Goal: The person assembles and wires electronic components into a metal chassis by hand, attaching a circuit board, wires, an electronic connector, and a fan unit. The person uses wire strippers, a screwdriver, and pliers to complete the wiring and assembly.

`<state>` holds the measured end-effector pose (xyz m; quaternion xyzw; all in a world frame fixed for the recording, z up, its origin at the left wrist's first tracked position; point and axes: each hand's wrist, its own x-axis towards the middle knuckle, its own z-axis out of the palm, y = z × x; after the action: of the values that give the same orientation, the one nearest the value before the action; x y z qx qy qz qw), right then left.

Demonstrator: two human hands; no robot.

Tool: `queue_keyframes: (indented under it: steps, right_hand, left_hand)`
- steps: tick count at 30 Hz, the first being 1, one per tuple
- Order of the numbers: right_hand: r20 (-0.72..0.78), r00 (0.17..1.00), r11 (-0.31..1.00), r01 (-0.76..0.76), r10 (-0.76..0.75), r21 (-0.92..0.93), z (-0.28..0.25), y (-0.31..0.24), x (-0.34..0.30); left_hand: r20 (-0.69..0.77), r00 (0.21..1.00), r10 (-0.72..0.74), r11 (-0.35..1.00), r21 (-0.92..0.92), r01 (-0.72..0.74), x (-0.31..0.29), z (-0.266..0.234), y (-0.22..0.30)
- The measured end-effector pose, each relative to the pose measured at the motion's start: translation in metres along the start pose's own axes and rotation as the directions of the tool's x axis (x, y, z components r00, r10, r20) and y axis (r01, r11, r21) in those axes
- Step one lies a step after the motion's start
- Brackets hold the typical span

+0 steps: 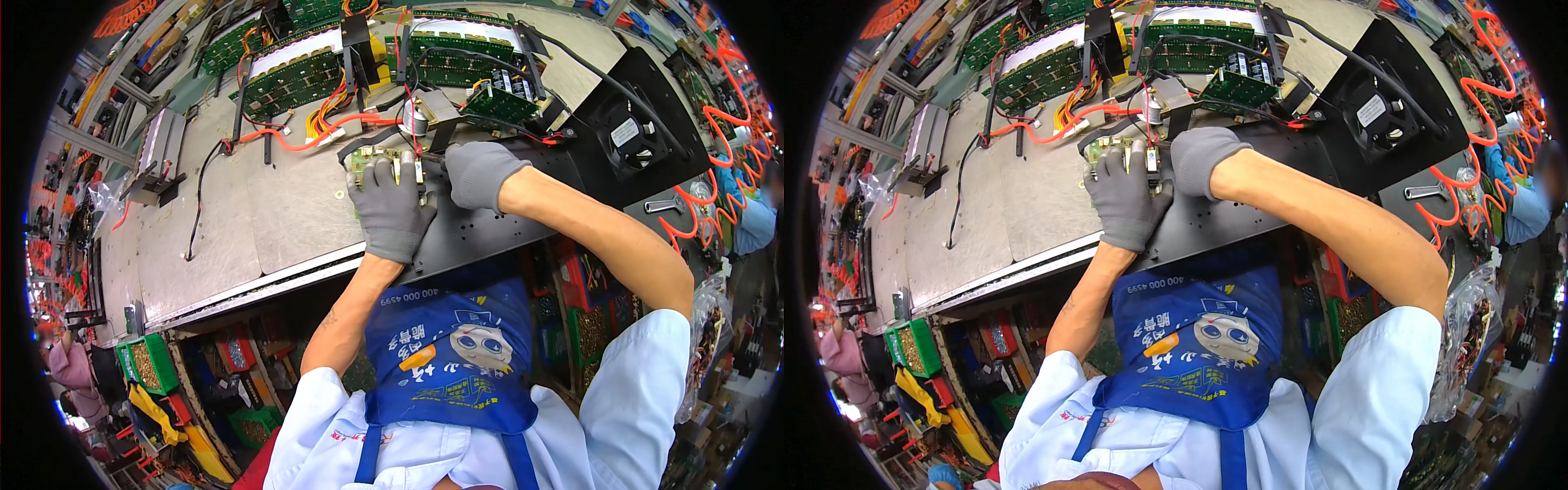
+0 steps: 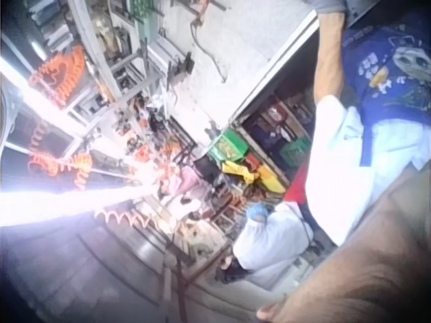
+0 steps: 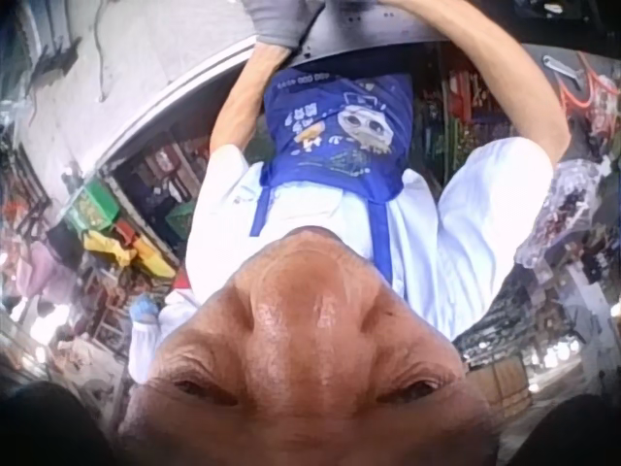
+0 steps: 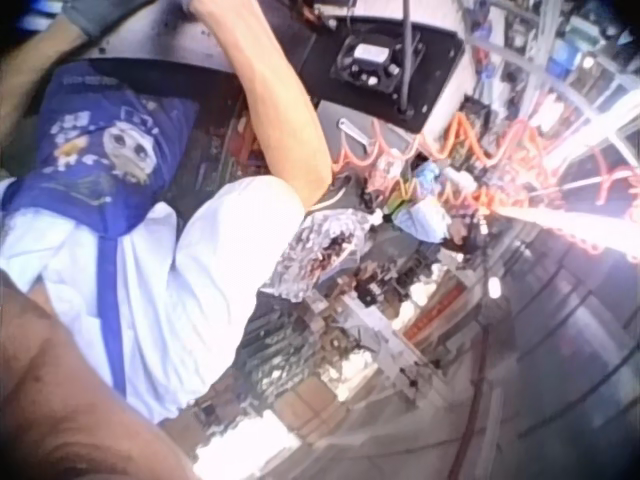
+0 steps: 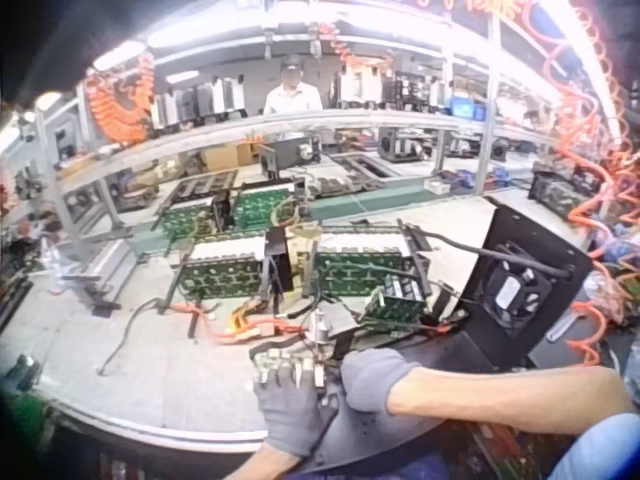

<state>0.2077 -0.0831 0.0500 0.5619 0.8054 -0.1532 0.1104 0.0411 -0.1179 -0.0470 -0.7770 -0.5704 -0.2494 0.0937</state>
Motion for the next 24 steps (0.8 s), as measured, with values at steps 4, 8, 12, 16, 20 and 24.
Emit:
queue_keyframes:
  steps: [4, 8, 12, 16, 20, 24]
  right_hand:
    - [0.149, 0.988, 0.997, -0.023, 0.034, -0.080, -0.021, -0.012, -0.005]
    - [0.266, 0.962, 0.997, -0.069, 0.062, 0.018, -0.036, -0.019, -0.013]
    - [0.224, 0.975, 0.978, -0.056, 0.010, 0.202, -0.026, -0.002, -0.009]
    - [0.272, 0.962, 0.980, -0.052, -0.002, 0.190, -0.030, -0.002, -0.006]
    - [0.257, 0.966, 0.985, -0.032, -0.013, 0.170, -0.034, 0.003, -0.011]
    - [0.229, 0.973, 0.986, -0.032, -0.006, 0.163, -0.036, 0.007, -0.017]
  left_hand:
    - [-0.020, 1.000, 0.019, 1.000, -0.012, -0.019, -0.001, 0.001, -0.002]
    - [-0.060, 0.997, 0.040, 0.999, -0.024, -0.042, -0.003, 0.003, -0.003]
    - [-0.109, 0.994, 0.013, 0.989, -0.144, -0.029, -0.003, 0.004, -0.003]
    - [-0.145, 0.989, 0.037, 0.998, -0.052, -0.045, -0.004, 0.008, -0.006]
    - [-0.121, 0.992, 0.032, 0.999, -0.038, -0.037, -0.003, 0.006, -0.004]
    - [-0.114, 0.993, 0.032, 0.999, -0.028, -0.036, -0.003, 0.008, -0.004]
